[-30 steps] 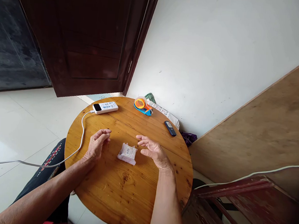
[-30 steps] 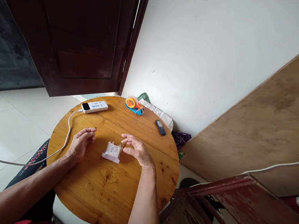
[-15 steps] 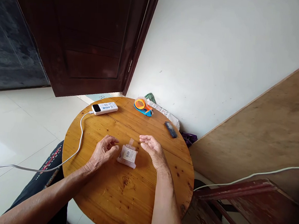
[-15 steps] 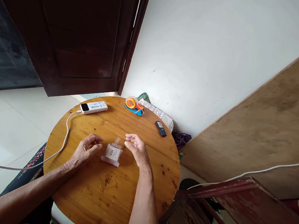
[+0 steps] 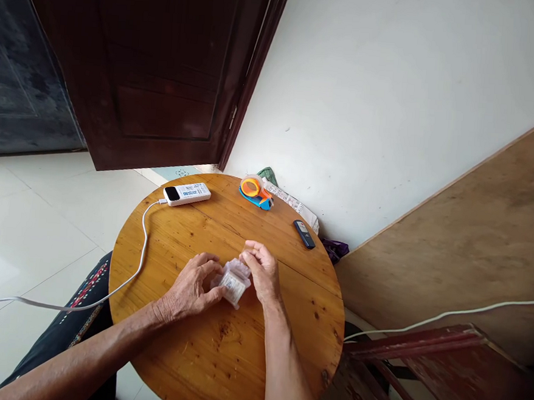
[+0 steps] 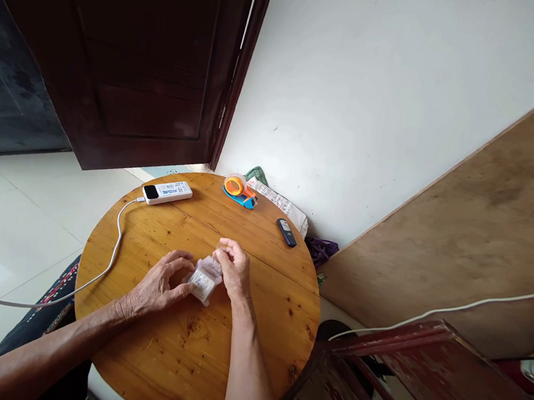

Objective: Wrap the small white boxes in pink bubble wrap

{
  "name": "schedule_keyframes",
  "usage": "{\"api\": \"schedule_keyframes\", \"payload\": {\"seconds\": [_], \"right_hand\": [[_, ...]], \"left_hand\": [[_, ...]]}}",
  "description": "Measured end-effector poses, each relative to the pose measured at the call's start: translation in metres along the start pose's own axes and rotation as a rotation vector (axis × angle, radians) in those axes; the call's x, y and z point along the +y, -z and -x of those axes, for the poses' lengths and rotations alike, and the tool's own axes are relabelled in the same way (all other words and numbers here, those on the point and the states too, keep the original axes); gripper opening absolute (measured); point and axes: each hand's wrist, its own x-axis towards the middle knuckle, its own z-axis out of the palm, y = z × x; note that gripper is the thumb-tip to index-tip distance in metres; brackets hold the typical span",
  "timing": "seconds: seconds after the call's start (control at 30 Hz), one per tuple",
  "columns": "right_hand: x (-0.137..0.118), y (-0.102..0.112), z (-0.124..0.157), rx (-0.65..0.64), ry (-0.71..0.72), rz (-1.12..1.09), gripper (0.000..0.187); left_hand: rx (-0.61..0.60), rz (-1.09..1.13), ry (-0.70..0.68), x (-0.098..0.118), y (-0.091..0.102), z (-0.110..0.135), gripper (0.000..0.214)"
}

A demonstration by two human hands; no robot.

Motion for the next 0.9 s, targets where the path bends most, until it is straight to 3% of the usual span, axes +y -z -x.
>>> {"api": "schedule_keyframes", "payload": {"seconds": [0.17, 0.37, 0.5, 0.63, 0.7, 0.83, 0.9], "right_hand": [[-0.015, 0.015, 0.000, 0.226, 0.103, -0.176, 0.037], [-0.007, 0.028, -0.011, 0.403, 0.025, -0.290, 0.049], [-0.003, 0.040, -0.013, 0.393, -0.073, -0.131, 0.059], [-0.014, 0.051, -0.008, 0.430, -0.036, 0.082, 0.045], [-0.020, 0.050, -0.004, 0.310, -0.020, 0.151, 0.043], [-0.028, 0.029, 0.009, -0.219, -0.068, 0.384, 0.050], [-0.029, 0.016, 0.014, -0.298, -0.020, 0.593, 0.046]], "left_hand": [[-0.011, 0.311, 0.056, 0.008, 0.004, 0.002, 0.039], [-0.271, 0.501, 0.128, 0.011, 0.008, -0.003, 0.042], [-0.271, 0.510, 0.241, 0.009, 0.010, -0.008, 0.049], [-0.173, 0.593, 0.418, 0.006, 0.010, -0.009, 0.056], [-0.132, 0.634, 0.468, 0.005, 0.010, -0.008, 0.060], [-0.118, 0.705, 0.437, 0.003, 0.009, -0.008, 0.072], [-0.116, 0.710, 0.373, 0.001, 0.007, -0.007, 0.076]]}}
